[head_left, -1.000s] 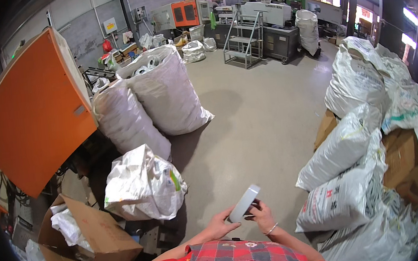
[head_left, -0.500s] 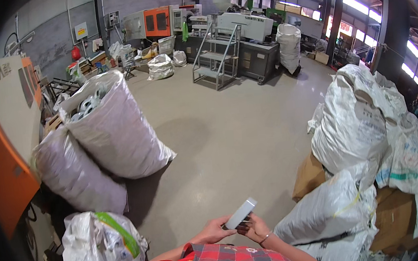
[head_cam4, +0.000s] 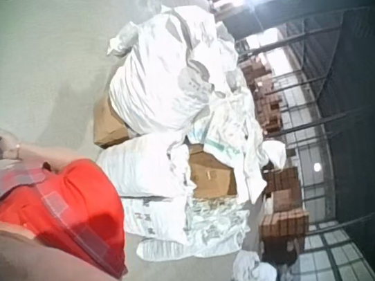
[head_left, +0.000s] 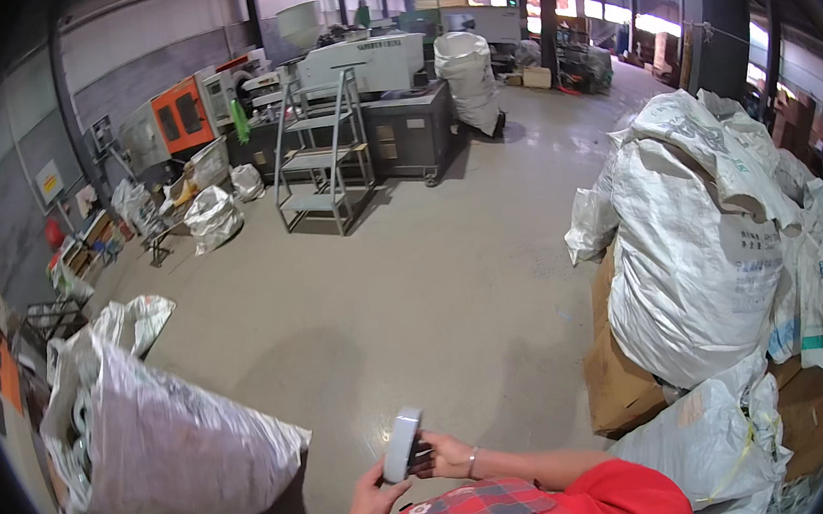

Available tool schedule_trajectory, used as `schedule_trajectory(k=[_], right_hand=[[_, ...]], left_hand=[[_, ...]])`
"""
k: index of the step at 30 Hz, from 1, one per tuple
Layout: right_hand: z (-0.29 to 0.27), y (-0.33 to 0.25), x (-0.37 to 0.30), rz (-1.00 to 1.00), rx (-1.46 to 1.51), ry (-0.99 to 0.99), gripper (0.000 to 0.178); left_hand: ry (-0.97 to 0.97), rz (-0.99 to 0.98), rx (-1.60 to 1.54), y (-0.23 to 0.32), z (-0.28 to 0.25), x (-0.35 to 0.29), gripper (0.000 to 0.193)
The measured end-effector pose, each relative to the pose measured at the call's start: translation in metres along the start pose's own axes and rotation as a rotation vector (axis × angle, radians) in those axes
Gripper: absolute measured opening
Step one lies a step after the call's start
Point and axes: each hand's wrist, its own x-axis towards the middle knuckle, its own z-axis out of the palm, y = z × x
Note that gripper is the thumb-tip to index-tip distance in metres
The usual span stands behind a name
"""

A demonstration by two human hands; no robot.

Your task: The person sits on the floor and assembles gray plastic rings with black rubber inserts by hand. They pick up each ring, insert the rubber piece, and place the assembled unit into a white sack.

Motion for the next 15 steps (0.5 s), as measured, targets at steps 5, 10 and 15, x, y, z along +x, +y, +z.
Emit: schedule_trajectory(k=[5,10,15], right_hand=[[0.060,-0.099,0.101,0.005,-0.185,-0.051,0.038],[0.094,-0.179,0.219,-0.032,-0.286,0.001,0.036],[0.125,-0.274,0.319,-0.028,-0.067,0.041,0.047]], left_hand=[[0.202,-0.041,-0.227,0.021,-0.069,0.094,0.045],[0.241,-0.096,-0.207,0.001,-0.157,0.209,0.046],[0.069,0.010,-0.204,-0.004,-0.256,0.345,0.057]])
